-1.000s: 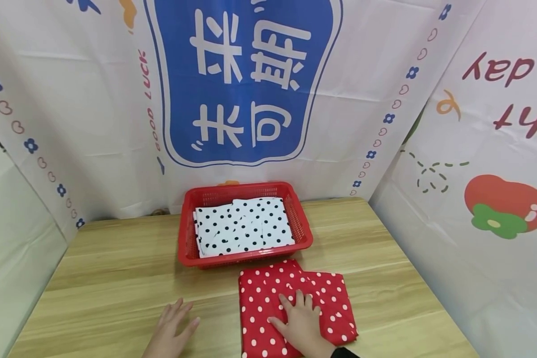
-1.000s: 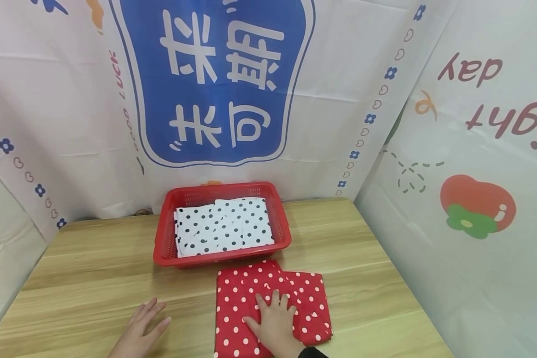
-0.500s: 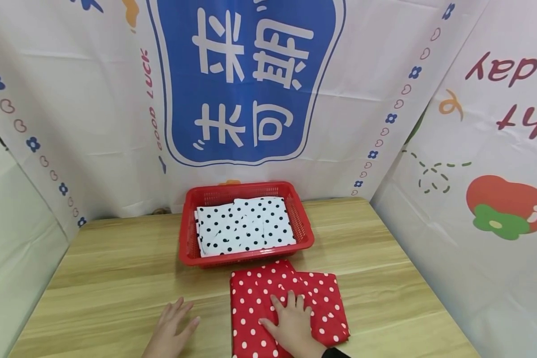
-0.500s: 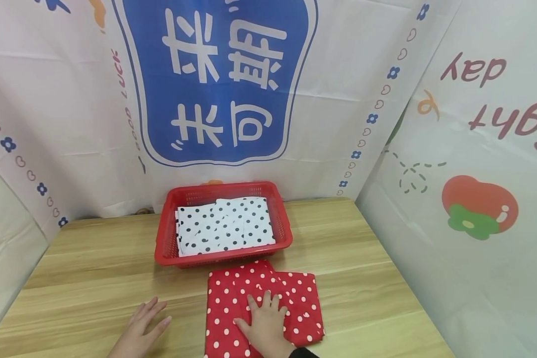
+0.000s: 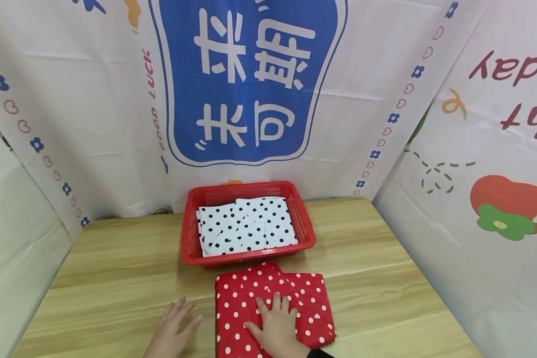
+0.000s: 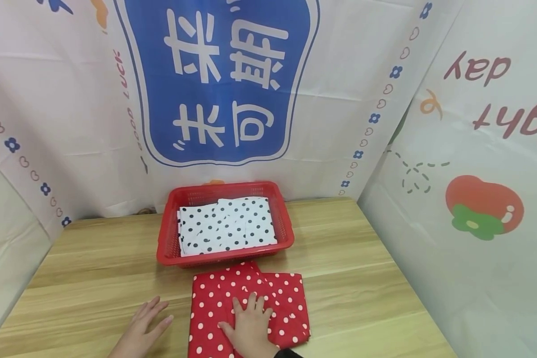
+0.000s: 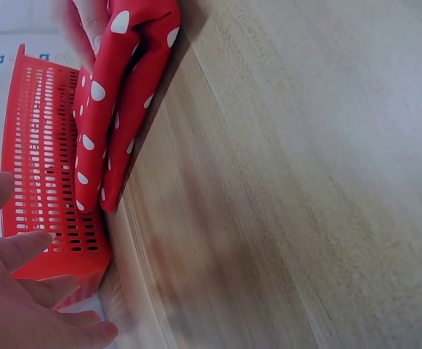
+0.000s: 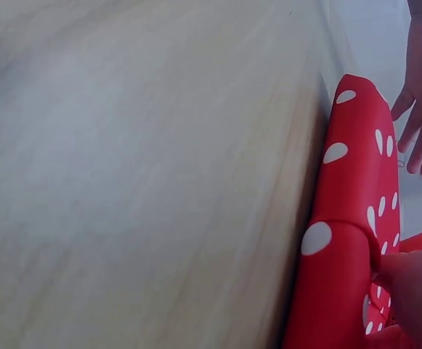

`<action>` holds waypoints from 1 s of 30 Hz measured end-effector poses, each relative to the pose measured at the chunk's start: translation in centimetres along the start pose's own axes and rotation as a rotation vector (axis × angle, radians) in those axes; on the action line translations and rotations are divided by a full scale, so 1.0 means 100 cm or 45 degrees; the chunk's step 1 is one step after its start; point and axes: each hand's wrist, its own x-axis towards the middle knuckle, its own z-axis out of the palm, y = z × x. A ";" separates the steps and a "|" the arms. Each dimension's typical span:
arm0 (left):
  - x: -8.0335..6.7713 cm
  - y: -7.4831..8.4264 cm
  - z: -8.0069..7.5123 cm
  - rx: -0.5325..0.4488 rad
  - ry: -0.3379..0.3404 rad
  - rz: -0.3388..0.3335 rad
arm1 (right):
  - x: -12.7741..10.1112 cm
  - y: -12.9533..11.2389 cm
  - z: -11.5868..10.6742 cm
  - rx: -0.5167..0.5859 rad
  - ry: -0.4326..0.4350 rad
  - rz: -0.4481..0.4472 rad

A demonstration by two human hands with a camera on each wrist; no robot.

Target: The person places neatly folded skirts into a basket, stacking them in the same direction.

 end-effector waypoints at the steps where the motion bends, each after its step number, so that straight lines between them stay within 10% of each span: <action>1: 0.000 0.000 0.000 0.001 -0.003 -0.001 | 0.000 -0.001 0.000 -0.001 -0.001 0.003; 17: 0.005 0.003 0.011 0.008 0.011 -0.018 | 0.002 -0.007 -0.006 0.173 0.039 -0.036; 24: 0.019 0.005 0.020 -0.028 -0.057 -0.174 | 0.010 0.055 -0.056 0.468 0.390 0.180; 30: 0.026 0.005 0.024 -0.105 -0.141 -0.357 | 0.016 0.112 -0.065 0.735 0.236 0.374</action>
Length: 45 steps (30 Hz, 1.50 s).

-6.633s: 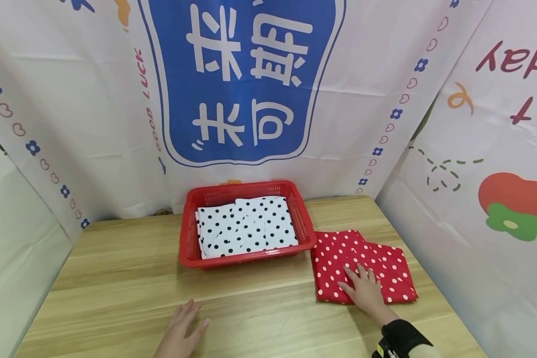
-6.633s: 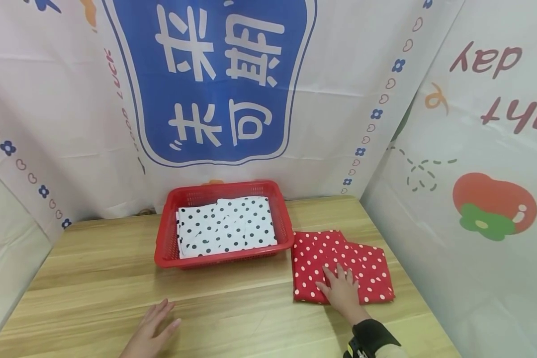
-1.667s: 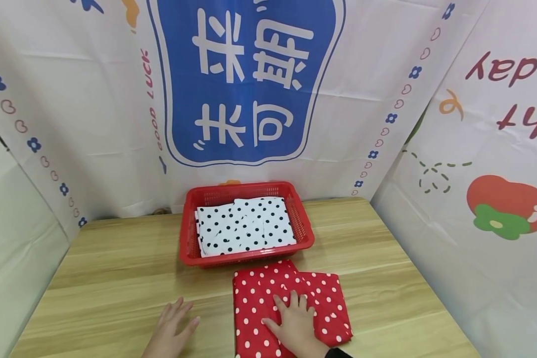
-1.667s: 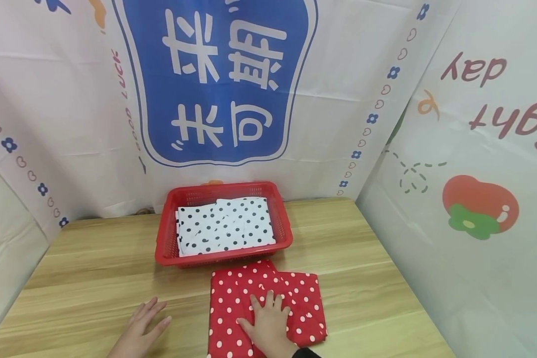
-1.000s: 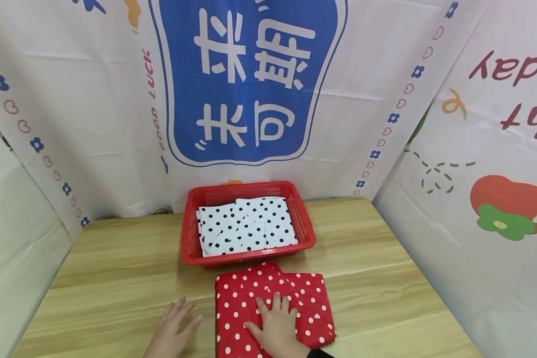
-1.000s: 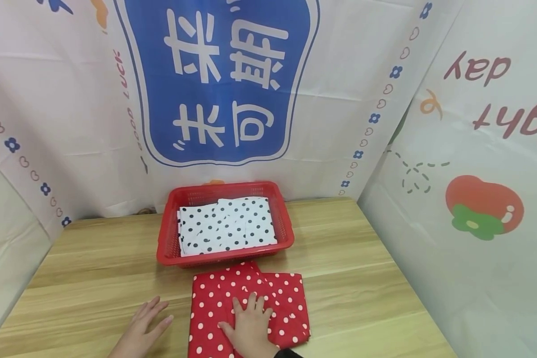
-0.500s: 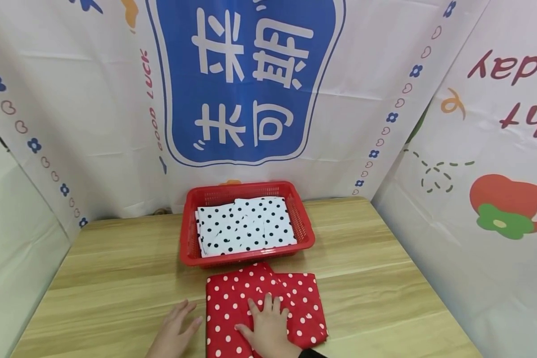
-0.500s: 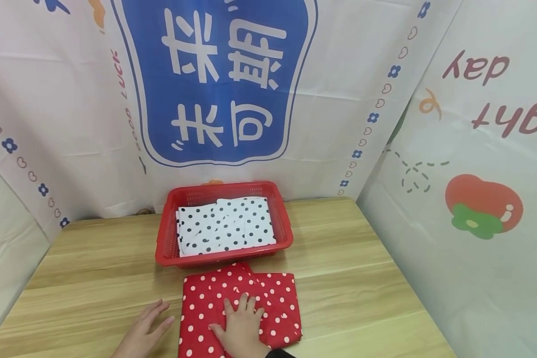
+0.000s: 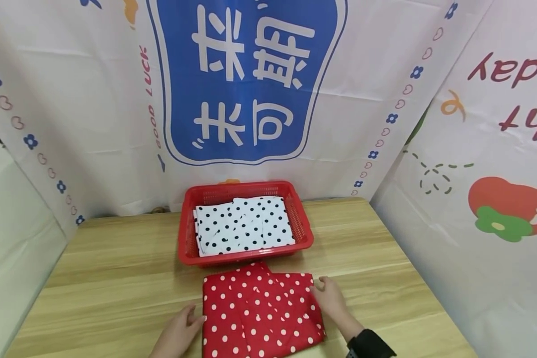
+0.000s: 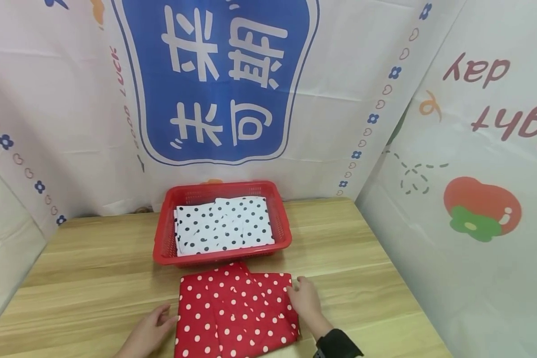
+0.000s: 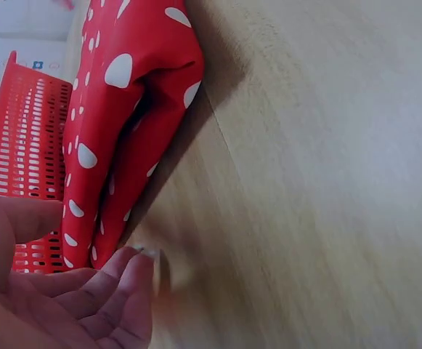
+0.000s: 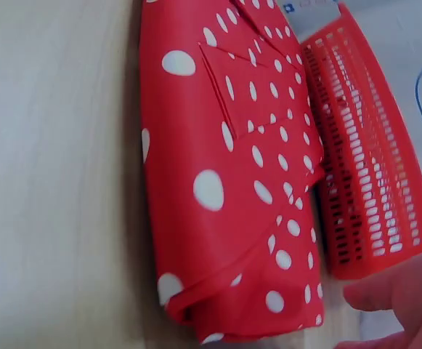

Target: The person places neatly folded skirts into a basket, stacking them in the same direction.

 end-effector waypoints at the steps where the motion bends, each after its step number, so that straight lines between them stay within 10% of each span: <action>1: 0.000 0.000 0.000 -0.007 -0.009 -0.008 | 0.001 0.004 -0.001 0.038 -0.040 0.032; 15: 0.002 0.001 0.007 -0.346 -0.069 -0.015 | 0.000 0.008 -0.008 0.261 -0.310 0.209; 45: -0.054 0.047 -0.038 -0.395 -0.032 -0.044 | -0.035 -0.033 -0.071 0.190 -0.308 -0.002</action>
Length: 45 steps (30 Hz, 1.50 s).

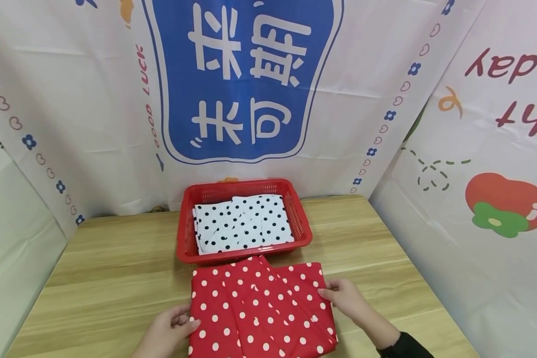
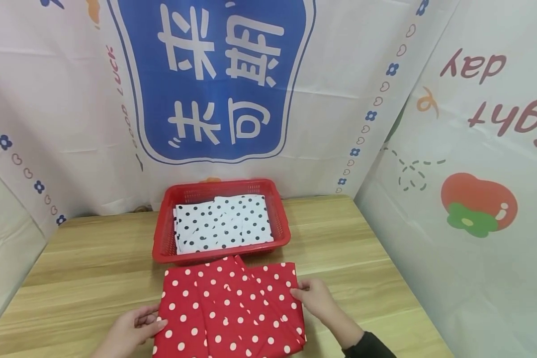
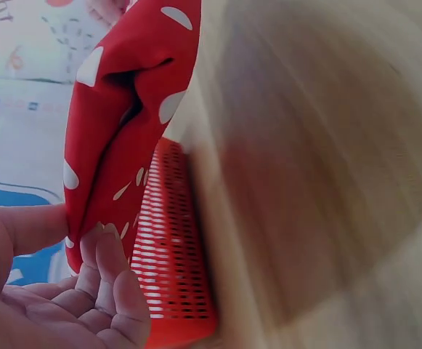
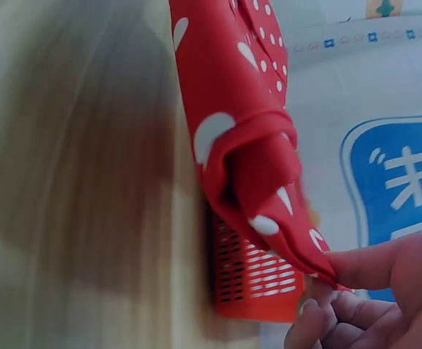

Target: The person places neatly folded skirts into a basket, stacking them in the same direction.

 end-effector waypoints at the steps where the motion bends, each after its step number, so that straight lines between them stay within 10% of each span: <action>1: -0.002 0.002 -0.002 -0.008 0.010 0.007 | -0.001 -0.003 -0.002 0.000 -0.001 -0.010; 20: 0.002 0.047 -0.030 0.086 0.030 0.222 | 0.006 -0.056 -0.026 -0.062 0.077 -0.134; 45: 0.061 0.089 -0.064 0.044 -0.065 0.231 | 0.089 -0.099 -0.027 -0.045 0.061 -0.039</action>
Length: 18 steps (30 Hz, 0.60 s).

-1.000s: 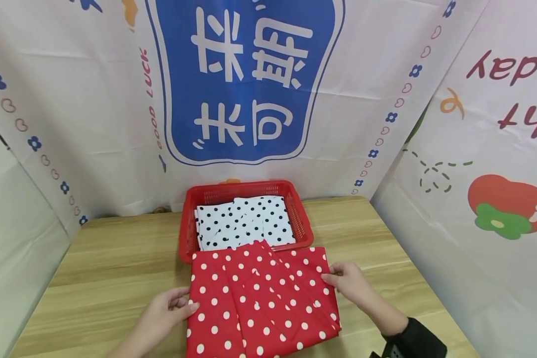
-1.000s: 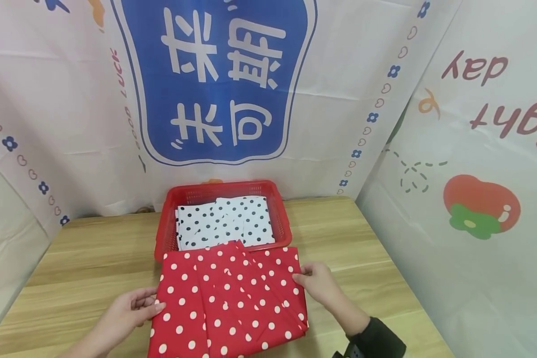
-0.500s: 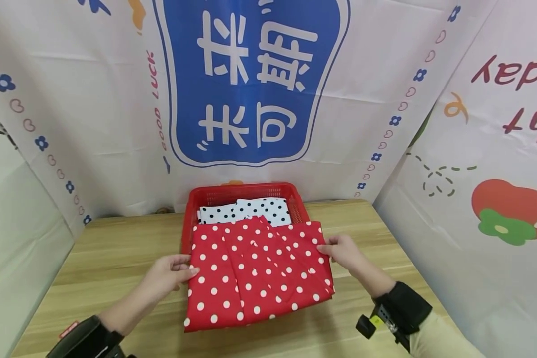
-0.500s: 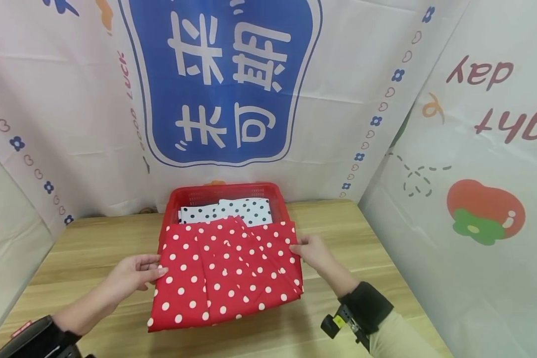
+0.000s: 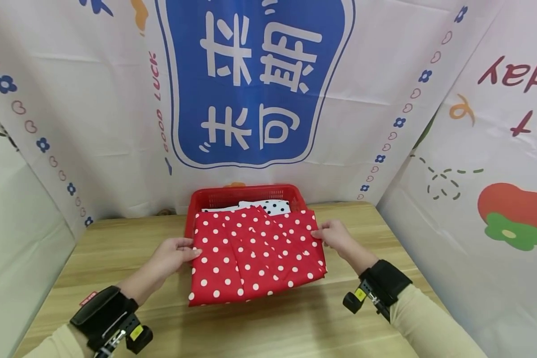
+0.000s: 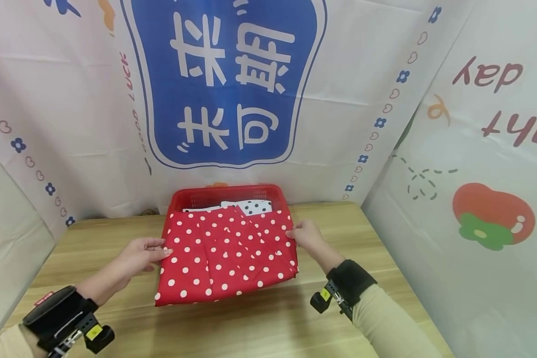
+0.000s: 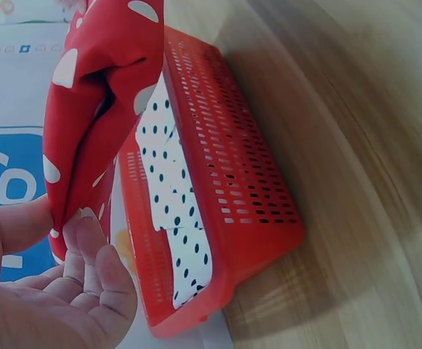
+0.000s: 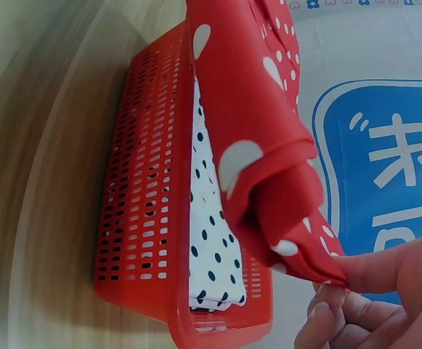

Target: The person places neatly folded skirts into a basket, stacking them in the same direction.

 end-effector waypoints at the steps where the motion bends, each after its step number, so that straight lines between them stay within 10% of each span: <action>1: 0.000 0.000 -0.001 0.002 0.001 -0.001 | 0.001 -0.002 0.000 -0.001 0.000 0.003; 18: 0.037 0.011 -0.016 -0.002 0.081 -0.092 | 0.038 -0.016 0.013 0.051 0.027 0.022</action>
